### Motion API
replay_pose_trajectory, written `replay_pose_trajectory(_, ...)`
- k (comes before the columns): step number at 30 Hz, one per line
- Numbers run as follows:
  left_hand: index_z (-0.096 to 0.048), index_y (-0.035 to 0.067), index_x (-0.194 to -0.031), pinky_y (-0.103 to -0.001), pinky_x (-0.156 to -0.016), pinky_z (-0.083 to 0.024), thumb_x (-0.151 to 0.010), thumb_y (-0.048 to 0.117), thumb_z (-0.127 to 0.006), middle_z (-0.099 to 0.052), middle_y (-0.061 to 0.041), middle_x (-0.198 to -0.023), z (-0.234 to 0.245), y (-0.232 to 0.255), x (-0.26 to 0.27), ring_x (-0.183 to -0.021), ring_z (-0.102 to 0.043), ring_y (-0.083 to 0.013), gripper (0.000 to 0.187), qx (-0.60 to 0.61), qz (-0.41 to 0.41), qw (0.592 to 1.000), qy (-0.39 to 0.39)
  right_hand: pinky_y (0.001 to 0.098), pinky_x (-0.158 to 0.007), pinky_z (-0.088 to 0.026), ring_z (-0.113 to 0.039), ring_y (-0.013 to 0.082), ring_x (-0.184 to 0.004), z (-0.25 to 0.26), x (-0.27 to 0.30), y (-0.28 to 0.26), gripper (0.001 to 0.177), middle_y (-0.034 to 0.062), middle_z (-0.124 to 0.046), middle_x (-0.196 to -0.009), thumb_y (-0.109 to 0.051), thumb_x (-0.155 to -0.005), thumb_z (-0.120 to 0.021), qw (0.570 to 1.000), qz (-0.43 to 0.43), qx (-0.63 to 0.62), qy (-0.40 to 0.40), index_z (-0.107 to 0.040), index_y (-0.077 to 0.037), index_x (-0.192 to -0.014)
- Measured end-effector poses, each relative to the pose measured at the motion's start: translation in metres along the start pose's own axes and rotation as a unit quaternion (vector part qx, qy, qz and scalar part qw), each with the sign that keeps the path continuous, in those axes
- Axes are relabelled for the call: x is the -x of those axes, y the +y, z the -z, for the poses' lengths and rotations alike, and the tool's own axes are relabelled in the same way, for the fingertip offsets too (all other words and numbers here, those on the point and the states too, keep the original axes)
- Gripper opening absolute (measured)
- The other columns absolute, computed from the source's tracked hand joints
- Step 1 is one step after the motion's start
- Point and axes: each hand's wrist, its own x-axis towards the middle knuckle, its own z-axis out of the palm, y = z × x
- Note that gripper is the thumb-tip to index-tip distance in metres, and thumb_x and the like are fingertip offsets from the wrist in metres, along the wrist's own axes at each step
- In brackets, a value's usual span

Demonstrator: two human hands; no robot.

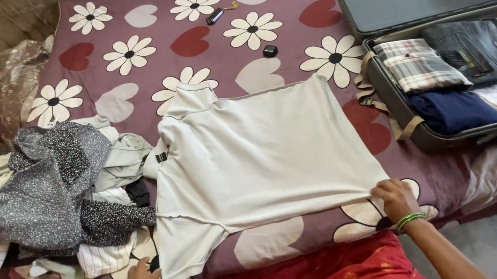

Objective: The person folds a white shirt and a black and white patterned cloth by hand on a floral bedspread and places them into an open suitcase.

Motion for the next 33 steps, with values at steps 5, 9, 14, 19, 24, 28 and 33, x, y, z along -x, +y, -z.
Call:
replay_pose_trajectory(5,-0.07,0.004,-0.121,-0.047,-0.097,-0.051,-0.082,0.016,-0.078,-0.071,-0.018,-0.112,-0.046,0.052,-0.02,-0.106,-0.065,-0.035,0.042,0.047,-0.178,0.957,0.223,0.0466,-0.102,-0.047,-0.064,0.0321,-0.113,-0.036,-0.039,-0.048,0.038,0.0107,-0.071,-0.117,0.007,-0.078,-0.056,0.991,-0.029,-0.07,0.112,-0.074,-0.01,-0.107)
replay_pose_trajectory(9,-0.069,0.001,-0.121,-0.046,-0.103,-0.05,-0.085,0.0,-0.054,-0.071,-0.02,-0.117,-0.121,0.192,-0.029,-0.11,-0.065,-0.0355,0.039,0.08,-0.292,0.938,0.167,0.0473,-0.11,-0.042,-0.057,0.0341,-0.127,-0.128,-0.082,-0.147,0.053,0.0144,-0.065,-0.133,0.009,-0.08,-0.052,0.981,0.068,-0.173,0.06,-0.062,-0.007,-0.13)
replay_pose_trajectory(14,-0.047,0.013,-0.152,-0.056,-0.122,-0.023,-0.1,0.025,-0.05,-0.043,-0.005,-0.162,-0.146,0.279,0.014,-0.152,-0.033,-0.0287,0.053,0.035,-0.35,0.934,0.055,0.049,-0.12,-0.027,-0.035,0.0313,-0.148,-0.217,-0.091,-0.222,0.056,0.0132,-0.042,-0.158,-0.014,-0.097,-0.047,0.97,0.095,-0.163,-0.154,-0.039,-0.011,-0.153)
replay_pose_trajectory(19,-0.02,0.031,-0.161,-0.071,-0.119,-0.004,-0.094,0.053,-0.057,-0.016,0.007,-0.17,-0.105,0.192,-0.024,-0.158,-0.01,-0.0188,0.079,-0.072,-0.103,0.99,-0.063,0.051,-0.128,-0.008,-0.013,0.0232,-0.159,-0.195,-0.096,-0.108,0.071,-0.0018,-0.019,-0.169,-0.056,-0.102,-0.03,0.975,-0.018,0.042,-0.216,-0.019,-0.026,-0.165)
replay_pose_trajectory(24,-0.025,0.037,-0.16,-0.061,-0.12,-0.014,-0.095,0.065,-0.043,-0.024,0.004,-0.168,-0.042,0.083,-0.044,-0.153,-0.022,-0.023,0.073,-0.129,-0.048,0.99,0.014,0.0555,-0.123,-0.003,-0.007,0.0146,-0.155,-0.114,-0.097,0.018,0.069,-0.0121,-0.007,-0.17,-0.062,-0.1,-0.014,0.941,-0.149,0.208,-0.221,-0.009,-0.031,-0.161)
replay_pose_trajectory(28,-0.025,0.036,-0.16,-0.06,-0.117,-0.021,-0.094,0.068,-0.043,-0.026,0.0,-0.167,-0.043,0.069,-0.045,-0.153,-0.024,-0.0245,0.075,-0.13,-0.041,0.989,0.06,0.0587,-0.122,-0.005,-0.009,0.0167,-0.155,-0.098,-0.098,0.058,0.068,-0.0116,-0.01,-0.17,-0.059,-0.1,-0.018,0.948,-0.222,0.162,-0.162,-0.011,-0.032,-0.162)
replay_pose_trajectory(33,-0.053,0.031,-0.146,-0.057,-0.117,-0.03,-0.091,0.053,-0.057,-0.051,0.0,-0.154,-0.032,0.074,-0.059,-0.141,-0.047,-0.0248,0.059,-0.096,-0.012,0.993,0.065,0.0544,-0.128,-0.013,-0.018,0.026,-0.158,-0.11,-0.115,0.089,0.064,0.0035,-0.021,-0.171,-0.038,-0.105,-0.032,0.954,-0.246,0.136,-0.101,-0.022,-0.014,-0.163)
